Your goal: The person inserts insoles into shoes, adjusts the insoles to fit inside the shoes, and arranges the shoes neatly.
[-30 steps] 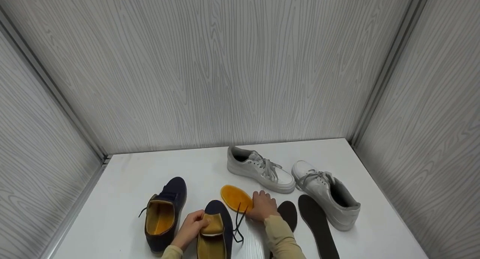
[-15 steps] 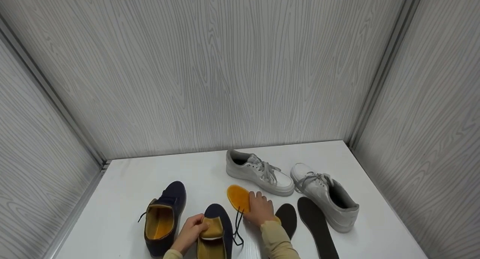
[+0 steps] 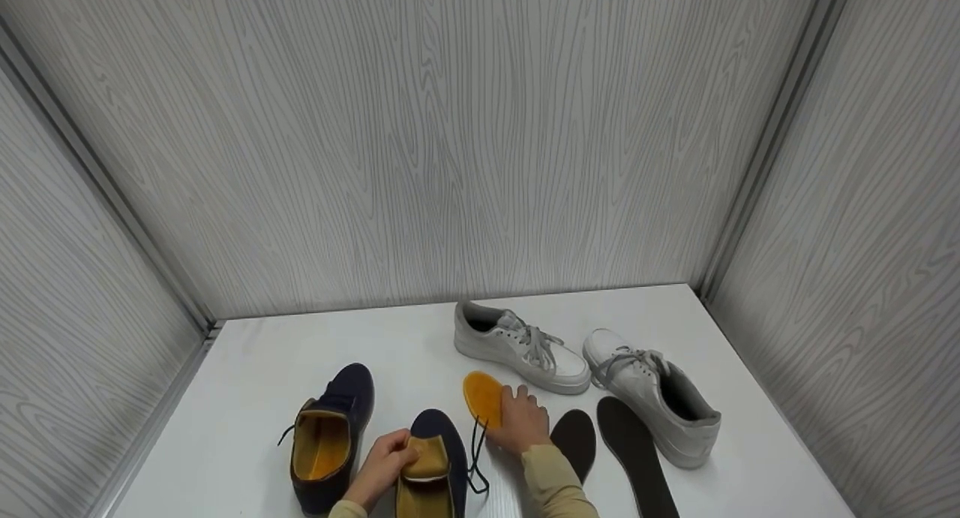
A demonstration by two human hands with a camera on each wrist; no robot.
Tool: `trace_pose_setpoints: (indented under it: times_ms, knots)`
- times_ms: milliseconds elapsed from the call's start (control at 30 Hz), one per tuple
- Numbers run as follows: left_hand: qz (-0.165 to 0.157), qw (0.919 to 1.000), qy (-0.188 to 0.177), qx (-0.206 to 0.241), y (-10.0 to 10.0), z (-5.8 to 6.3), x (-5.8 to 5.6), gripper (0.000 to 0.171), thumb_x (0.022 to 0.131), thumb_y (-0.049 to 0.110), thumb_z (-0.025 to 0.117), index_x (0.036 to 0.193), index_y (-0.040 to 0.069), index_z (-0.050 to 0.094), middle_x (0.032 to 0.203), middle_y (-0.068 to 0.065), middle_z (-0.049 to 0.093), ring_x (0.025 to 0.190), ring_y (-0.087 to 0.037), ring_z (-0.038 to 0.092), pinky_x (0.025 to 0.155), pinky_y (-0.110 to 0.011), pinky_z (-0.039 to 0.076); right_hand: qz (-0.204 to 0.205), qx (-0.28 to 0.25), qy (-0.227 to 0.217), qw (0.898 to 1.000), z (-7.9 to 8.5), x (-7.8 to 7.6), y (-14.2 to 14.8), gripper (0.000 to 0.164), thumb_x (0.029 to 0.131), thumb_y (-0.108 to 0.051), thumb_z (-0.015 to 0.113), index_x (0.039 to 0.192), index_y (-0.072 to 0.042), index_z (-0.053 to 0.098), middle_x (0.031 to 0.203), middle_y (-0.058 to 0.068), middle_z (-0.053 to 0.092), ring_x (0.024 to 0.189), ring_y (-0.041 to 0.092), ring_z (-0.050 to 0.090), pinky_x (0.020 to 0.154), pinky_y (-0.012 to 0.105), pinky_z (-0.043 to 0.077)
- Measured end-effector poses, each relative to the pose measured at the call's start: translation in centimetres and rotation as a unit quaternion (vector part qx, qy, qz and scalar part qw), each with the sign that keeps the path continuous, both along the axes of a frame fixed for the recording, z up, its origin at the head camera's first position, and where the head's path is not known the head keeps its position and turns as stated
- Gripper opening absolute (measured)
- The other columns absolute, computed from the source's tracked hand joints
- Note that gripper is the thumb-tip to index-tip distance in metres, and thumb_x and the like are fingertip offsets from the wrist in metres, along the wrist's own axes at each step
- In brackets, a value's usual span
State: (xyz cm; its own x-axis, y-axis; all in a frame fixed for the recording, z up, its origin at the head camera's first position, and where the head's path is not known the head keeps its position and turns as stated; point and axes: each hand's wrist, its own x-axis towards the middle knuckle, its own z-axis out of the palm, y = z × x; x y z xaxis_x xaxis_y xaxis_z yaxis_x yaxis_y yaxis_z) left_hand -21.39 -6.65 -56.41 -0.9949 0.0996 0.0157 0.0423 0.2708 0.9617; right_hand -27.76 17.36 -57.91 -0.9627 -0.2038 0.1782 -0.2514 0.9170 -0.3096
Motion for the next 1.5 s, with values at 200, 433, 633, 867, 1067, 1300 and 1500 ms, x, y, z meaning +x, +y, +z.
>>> trace_pose_setpoints:
  times_ms: [200,433,633,867,1067,1300,1500]
  knots:
    - [-0.008,0.9999,0.005,0.003,0.2,2.3,1.1,0.021,0.071,-0.008,0.054,0.065,0.001,0.035,0.061,0.002,0.033,0.058,-0.010,0.035,0.055,-0.023,0.028,0.007,-0.008,0.000,1.000,0.2,0.1,0.3,0.055,0.065,-0.037,0.076,0.106,-0.005,0.055,0.078,0.006,0.047,0.062,0.020,0.046,0.051,0.038,0.039]
    - [-0.010,0.9998,0.019,0.002,0.3,4.7,2.2,0.021,0.071,-0.009,0.052,0.065,0.000,0.034,0.061,0.001,0.033,0.056,-0.009,0.034,0.055,-0.022,0.026,0.015,-0.029,0.048,0.998,0.7,0.4,0.6,0.028,0.068,-0.025,0.071,0.084,-0.009,0.055,0.066,0.001,0.043,0.054,0.018,0.041,0.047,0.035,0.033]
    - [-0.004,0.9999,0.008,-0.010,0.3,2.9,1.2,0.022,0.071,-0.009,0.052,0.064,0.001,0.035,0.060,0.001,0.032,0.056,-0.009,0.033,0.055,-0.022,0.026,-0.008,-0.052,0.066,0.996,2.4,0.9,0.7,0.021,0.069,-0.022,0.069,0.074,-0.012,0.052,0.059,-0.002,0.039,0.050,0.015,0.038,0.046,0.032,0.031]
    - [-0.003,0.9999,0.013,-0.005,0.1,0.1,0.1,0.023,0.068,-0.006,0.055,0.063,0.006,0.036,0.059,0.005,0.033,0.056,-0.009,0.035,0.054,-0.022,0.028,-0.025,-0.101,0.084,0.991,5.8,1.9,0.3,0.019,0.070,-0.022,0.070,0.071,-0.013,0.053,0.054,-0.005,0.040,0.046,0.013,0.039,0.044,0.029,0.033]
    - [-0.005,0.9999,0.014,-0.005,0.1,-0.2,-0.1,0.026,0.066,-0.005,0.054,0.063,0.009,0.033,0.059,0.004,0.031,0.055,-0.009,0.033,0.055,-0.023,0.025,-0.029,-0.127,0.094,0.987,8.8,3.2,-0.4,0.022,0.072,-0.021,0.070,0.061,-0.016,0.052,0.052,-0.005,0.042,0.045,0.012,0.040,0.043,0.028,0.034]
    - [-0.008,0.9999,0.008,0.003,0.0,-0.4,-0.2,0.023,0.071,-0.004,0.057,0.064,0.004,0.037,0.061,0.004,0.034,0.057,-0.009,0.036,0.055,-0.022,0.029,-0.019,-0.116,0.143,0.983,11.7,5.8,-1.8,0.034,0.070,-0.021,0.070,0.050,-0.022,0.042,0.047,-0.011,0.033,0.043,0.008,0.035,0.041,0.025,0.029]
    - [-0.009,0.9999,0.002,0.005,0.0,-0.7,-0.2,0.022,0.074,-0.001,0.059,0.064,0.003,0.040,0.061,0.004,0.035,0.058,-0.010,0.037,0.056,-0.023,0.030,-0.004,-0.104,0.125,0.987,13.5,9.0,-3.2,0.027,0.068,-0.022,0.071,0.052,-0.024,0.048,0.051,-0.011,0.038,0.045,0.007,0.037,0.043,0.023,0.031]
